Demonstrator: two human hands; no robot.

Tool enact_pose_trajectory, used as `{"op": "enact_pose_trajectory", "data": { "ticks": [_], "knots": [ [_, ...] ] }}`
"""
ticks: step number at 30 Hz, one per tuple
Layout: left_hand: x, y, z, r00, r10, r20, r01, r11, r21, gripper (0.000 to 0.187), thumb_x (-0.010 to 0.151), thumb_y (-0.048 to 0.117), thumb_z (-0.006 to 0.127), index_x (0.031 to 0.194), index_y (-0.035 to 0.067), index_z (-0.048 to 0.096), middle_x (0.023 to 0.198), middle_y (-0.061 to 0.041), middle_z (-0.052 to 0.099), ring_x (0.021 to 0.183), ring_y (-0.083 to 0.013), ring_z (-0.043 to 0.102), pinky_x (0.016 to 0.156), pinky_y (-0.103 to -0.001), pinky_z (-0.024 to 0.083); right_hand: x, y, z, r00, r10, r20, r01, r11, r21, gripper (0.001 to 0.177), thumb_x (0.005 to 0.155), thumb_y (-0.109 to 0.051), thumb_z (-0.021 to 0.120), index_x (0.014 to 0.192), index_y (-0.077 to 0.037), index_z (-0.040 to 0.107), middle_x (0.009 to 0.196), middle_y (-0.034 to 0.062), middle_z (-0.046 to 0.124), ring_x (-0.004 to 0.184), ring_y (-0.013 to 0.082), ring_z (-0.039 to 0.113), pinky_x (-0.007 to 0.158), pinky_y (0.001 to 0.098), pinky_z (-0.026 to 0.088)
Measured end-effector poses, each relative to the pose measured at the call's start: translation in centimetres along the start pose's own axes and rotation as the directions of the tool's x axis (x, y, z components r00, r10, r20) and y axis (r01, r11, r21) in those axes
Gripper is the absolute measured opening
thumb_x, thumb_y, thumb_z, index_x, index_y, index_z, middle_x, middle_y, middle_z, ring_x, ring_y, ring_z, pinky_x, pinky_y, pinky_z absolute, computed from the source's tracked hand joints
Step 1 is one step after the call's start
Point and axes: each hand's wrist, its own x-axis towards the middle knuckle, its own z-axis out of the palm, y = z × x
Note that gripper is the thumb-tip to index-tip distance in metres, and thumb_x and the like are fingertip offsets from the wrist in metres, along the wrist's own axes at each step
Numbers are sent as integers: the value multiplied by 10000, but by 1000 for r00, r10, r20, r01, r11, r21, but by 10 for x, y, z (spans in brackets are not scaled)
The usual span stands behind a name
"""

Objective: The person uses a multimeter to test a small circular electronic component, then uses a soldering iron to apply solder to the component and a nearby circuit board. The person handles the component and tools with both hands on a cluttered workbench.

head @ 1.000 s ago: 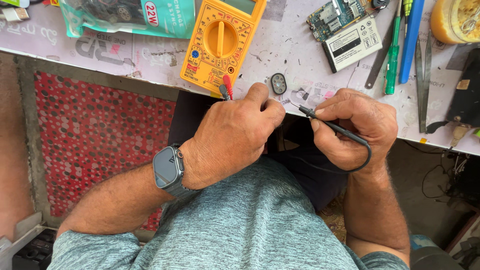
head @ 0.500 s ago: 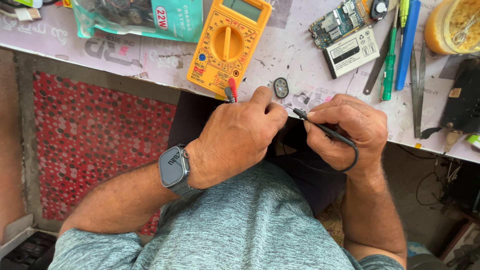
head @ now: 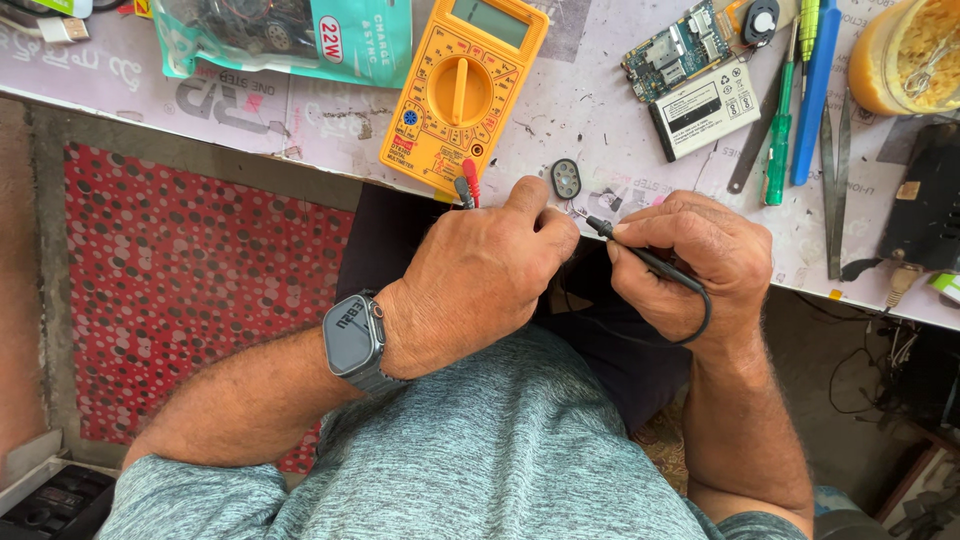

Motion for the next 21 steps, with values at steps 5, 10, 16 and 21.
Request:
{"op": "enact_pose_trajectory", "data": {
  "ticks": [5,10,16,21],
  "knots": [
    [0,0,0,1000,-1,11,1,1000,-6,173,849,26,647,1012,-19,609,1015,-206,589,622,-278,694,495,-390,552,0,0,1,1000,-1,-9,1,1000,0,206,813,58,805,957,-20,680,851,109,705,646,152,650,547,250,480],
    [1,0,0,1000,1,9,-1,1000,3,176,847,30,650,1012,-17,610,1009,-201,587,623,-282,693,499,-392,551,-1,0,1,1000,3,-6,-3,1000,-2,205,818,56,801,965,-21,681,864,108,706,661,151,656,557,251,486],
    [0,0,-1,1000,4,7,-4,1000,3,185,842,36,644,1018,-11,611,1004,-196,584,629,-291,690,507,-404,549,1,-1,0,1000,0,-2,0,1000,-5,199,813,51,804,952,-21,681,856,110,709,650,158,652,552,255,483],
    [0,1,1,1000,-5,-7,5,1000,-14,167,849,37,640,1009,1,611,999,-195,594,630,-299,685,508,-417,545,2,-3,0,1000,-3,-2,3,1000,-3,202,811,48,800,948,-22,670,846,105,701,647,163,650,559,258,485]
  ]
}}
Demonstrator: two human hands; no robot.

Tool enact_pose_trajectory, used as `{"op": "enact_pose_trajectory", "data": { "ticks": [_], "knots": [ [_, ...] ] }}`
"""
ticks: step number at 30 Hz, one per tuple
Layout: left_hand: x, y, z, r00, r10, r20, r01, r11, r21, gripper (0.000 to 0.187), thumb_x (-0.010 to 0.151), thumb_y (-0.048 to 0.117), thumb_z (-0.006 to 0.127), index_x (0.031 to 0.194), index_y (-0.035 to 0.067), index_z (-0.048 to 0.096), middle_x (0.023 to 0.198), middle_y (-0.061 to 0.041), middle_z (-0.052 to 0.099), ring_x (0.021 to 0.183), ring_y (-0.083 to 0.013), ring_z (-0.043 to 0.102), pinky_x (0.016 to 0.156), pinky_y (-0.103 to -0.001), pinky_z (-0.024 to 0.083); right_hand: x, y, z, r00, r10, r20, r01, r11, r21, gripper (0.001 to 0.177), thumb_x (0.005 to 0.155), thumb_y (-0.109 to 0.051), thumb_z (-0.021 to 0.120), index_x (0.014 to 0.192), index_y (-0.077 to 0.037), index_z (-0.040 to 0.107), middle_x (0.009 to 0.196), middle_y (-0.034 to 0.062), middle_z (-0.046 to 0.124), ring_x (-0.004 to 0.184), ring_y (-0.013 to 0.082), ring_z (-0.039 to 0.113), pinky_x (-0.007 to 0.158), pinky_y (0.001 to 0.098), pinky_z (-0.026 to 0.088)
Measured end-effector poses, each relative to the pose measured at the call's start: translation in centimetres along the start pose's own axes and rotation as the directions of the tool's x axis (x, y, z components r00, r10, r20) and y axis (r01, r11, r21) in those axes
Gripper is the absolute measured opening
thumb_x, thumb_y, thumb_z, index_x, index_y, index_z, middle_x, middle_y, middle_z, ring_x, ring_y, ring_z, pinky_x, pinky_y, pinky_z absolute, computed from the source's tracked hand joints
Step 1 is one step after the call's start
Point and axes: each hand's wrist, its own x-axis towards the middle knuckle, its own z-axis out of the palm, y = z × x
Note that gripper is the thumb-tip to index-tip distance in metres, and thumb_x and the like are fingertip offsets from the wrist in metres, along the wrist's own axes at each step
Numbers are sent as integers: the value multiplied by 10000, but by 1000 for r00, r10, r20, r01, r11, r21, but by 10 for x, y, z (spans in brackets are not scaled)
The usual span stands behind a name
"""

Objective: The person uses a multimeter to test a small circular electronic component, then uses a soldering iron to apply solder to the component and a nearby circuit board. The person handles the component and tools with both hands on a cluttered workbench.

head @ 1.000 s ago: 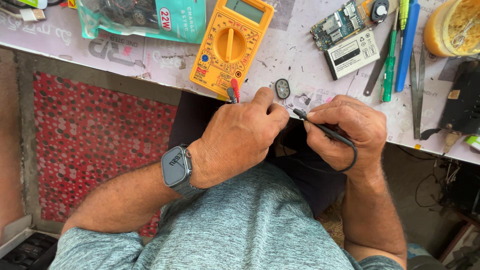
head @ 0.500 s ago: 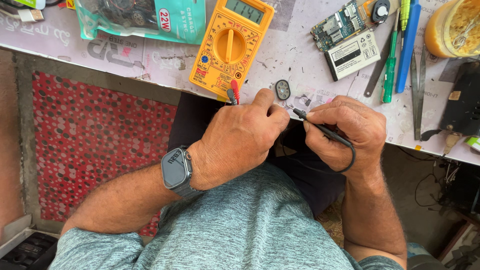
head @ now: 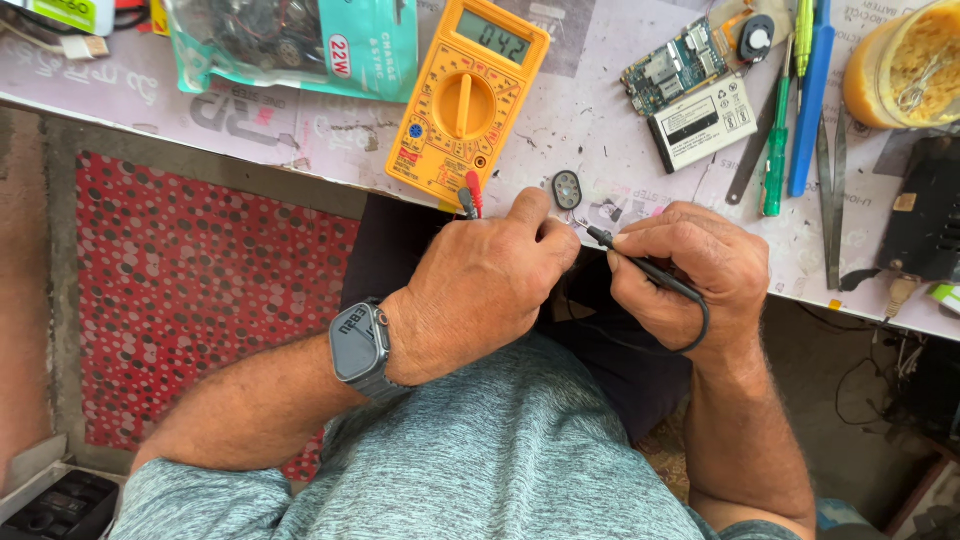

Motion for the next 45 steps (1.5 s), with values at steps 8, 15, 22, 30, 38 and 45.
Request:
{"op": "enact_pose_trajectory", "data": {
  "ticks": [8,15,22,30,38,45],
  "knots": [
    [0,2,-2,1000,-15,-14,15,1000,3,166,810,39,635,975,35,619,984,-182,608,632,-319,681,520,-428,545,5,-6,0,999,39,-14,-39,999,-1,200,736,50,777,889,-14,666,777,102,682,635,184,623,580,295,474],
    [-1,0,0,1000,-11,3,11,1000,-19,186,823,33,646,1007,17,619,1025,-195,600,631,-301,689,528,-418,555,5,-8,1,998,53,-26,-52,998,26,190,734,50,750,890,-17,663,813,101,704,650,162,650,579,276,495],
    [-1,1,2,1000,-21,20,21,1000,2,217,813,31,651,1027,13,620,1026,-197,596,637,-301,695,536,-421,559,6,-7,1,999,38,-18,-38,999,22,193,732,55,750,888,-14,658,815,102,703,660,168,653,591,281,502],
    [0,1,1,999,-11,31,10,1000,20,214,802,34,641,1014,14,613,1044,-201,590,654,-296,699,543,-418,564,5,-7,1,999,31,-17,-30,999,27,202,732,59,764,887,-16,658,806,102,699,657,178,650,592,287,498],
    [1,3,-2,1000,-19,13,19,999,37,171,816,39,644,985,28,619,1013,-186,606,658,-310,695,530,-423,557,-5,0,-3,992,124,-14,-123,991,57,164,789,48,768,906,3,663,800,104,686,631,133,619,573,269,471],
    [-10,4,-4,991,38,-128,-45,998,-48,184,901,129,712,1022,21,626,925,-147,597,627,-292,661,510,-401,518,-33,23,3,973,201,-118,-149,926,347,139,1035,-14,658,1161,18,609,931,152,740,697,90,649,615,203,524]
  ]
}}
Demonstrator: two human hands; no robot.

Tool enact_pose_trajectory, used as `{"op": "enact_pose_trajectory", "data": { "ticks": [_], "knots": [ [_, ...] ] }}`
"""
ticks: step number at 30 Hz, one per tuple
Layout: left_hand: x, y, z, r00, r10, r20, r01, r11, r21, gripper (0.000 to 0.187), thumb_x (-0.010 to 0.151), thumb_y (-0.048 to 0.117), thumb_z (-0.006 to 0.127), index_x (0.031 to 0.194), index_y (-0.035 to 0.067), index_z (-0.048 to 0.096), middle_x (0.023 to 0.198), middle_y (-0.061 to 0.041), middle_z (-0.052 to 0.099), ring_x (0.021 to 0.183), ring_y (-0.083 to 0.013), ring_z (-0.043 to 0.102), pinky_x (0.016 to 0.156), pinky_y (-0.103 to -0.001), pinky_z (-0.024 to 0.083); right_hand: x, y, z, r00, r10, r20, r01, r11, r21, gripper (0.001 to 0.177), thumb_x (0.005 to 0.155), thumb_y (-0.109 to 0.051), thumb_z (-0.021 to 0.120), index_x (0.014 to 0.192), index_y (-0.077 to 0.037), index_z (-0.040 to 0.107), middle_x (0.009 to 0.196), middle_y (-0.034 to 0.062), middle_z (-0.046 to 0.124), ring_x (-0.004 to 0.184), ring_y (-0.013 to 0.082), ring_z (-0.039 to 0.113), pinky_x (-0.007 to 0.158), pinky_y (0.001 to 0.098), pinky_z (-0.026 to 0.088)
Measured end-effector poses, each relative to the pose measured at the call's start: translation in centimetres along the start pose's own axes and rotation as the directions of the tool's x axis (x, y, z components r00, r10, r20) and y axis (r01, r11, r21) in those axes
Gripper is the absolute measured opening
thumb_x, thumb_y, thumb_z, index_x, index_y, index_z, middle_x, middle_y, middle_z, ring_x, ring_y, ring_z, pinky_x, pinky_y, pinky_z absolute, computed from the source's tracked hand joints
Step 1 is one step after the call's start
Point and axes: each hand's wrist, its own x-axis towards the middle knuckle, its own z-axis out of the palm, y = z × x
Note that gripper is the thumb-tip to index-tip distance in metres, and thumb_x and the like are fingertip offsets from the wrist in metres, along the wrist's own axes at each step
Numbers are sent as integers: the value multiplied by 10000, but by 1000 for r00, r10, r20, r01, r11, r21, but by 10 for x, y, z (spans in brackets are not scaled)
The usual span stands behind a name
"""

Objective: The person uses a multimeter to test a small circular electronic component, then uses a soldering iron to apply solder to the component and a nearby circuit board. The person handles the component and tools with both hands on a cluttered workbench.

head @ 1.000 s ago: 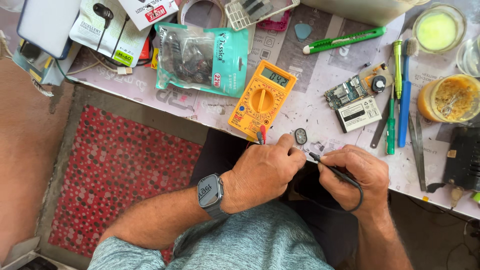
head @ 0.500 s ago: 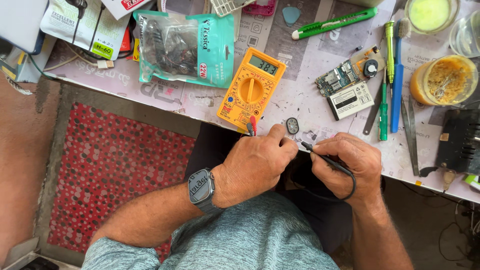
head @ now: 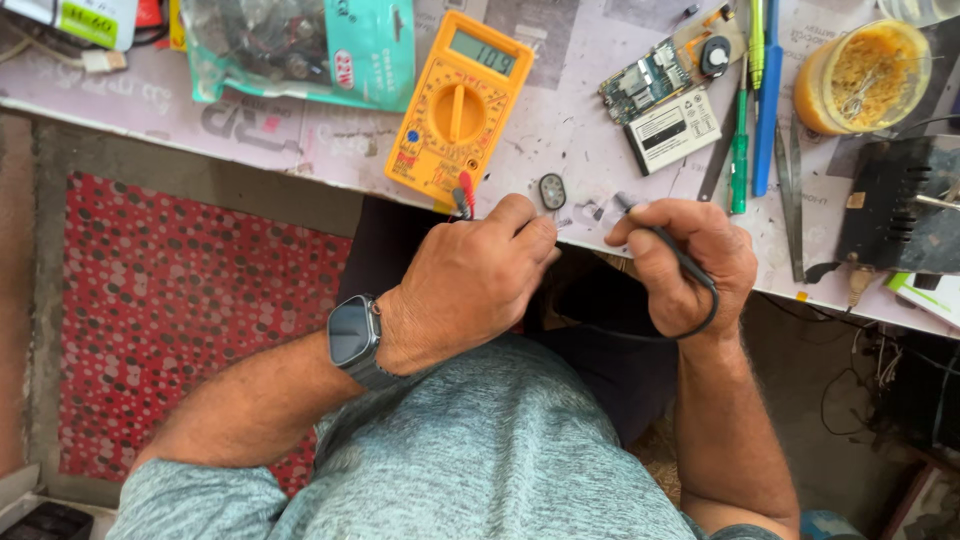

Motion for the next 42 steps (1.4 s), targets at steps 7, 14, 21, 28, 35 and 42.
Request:
{"op": "enact_pose_trajectory", "data": {
  "ticks": [7,14,21,28,35,42],
  "knots": [
    [-44,10,-17,943,-128,-307,-7,915,-403,154,953,41,716,1083,52,633,846,-89,630,682,-216,635,625,-330,508,-27,-11,25,956,-261,-134,266,964,19,254,1124,-246,539,1247,-25,553,1058,225,746,737,131,666,684,233,545],
    [-51,33,-8,884,-65,-463,-291,698,-654,139,1001,90,686,1104,115,597,1100,-56,743,1125,-270,674,1151,-400,367,-76,-25,103,996,-73,-44,80,978,191,374,1018,-139,677,1287,11,465,1234,162,617,1084,195,626,949,325,538],
    [-53,21,-36,827,8,-562,-117,980,-159,589,969,435,726,1335,3,563,1291,-117,666,1195,-288,583,1105,-438,386,-80,-36,94,985,-12,-174,68,946,316,259,1021,57,637,1157,-48,443,1092,199,738,912,194,743,837,339,647],
    [12,-19,-50,923,-308,-230,380,821,426,696,752,602,777,1113,31,606,1001,-149,678,916,-306,664,778,-466,497,-88,-44,87,977,-17,-214,64,975,212,261,996,100,627,1152,-23,457,1058,239,724,922,211,729,837,341,626],
    [35,-20,-38,879,-369,-302,474,744,471,516,717,297,764,1120,35,578,970,-148,701,829,-257,726,680,-385,576,-102,-44,100,987,-55,-153,83,979,184,261,950,98,661,1091,-23,477,1021,220,730,926,192,729,831,309,616],
    [-4,-21,-116,908,-251,-336,388,806,446,558,702,286,767,1162,38,573,954,-173,707,843,-335,716,752,-496,541,-93,-75,111,999,-34,-9,35,992,122,261,887,115,703,996,-15,505,961,185,738,892,172,724,769,279,593]
  ]
}}
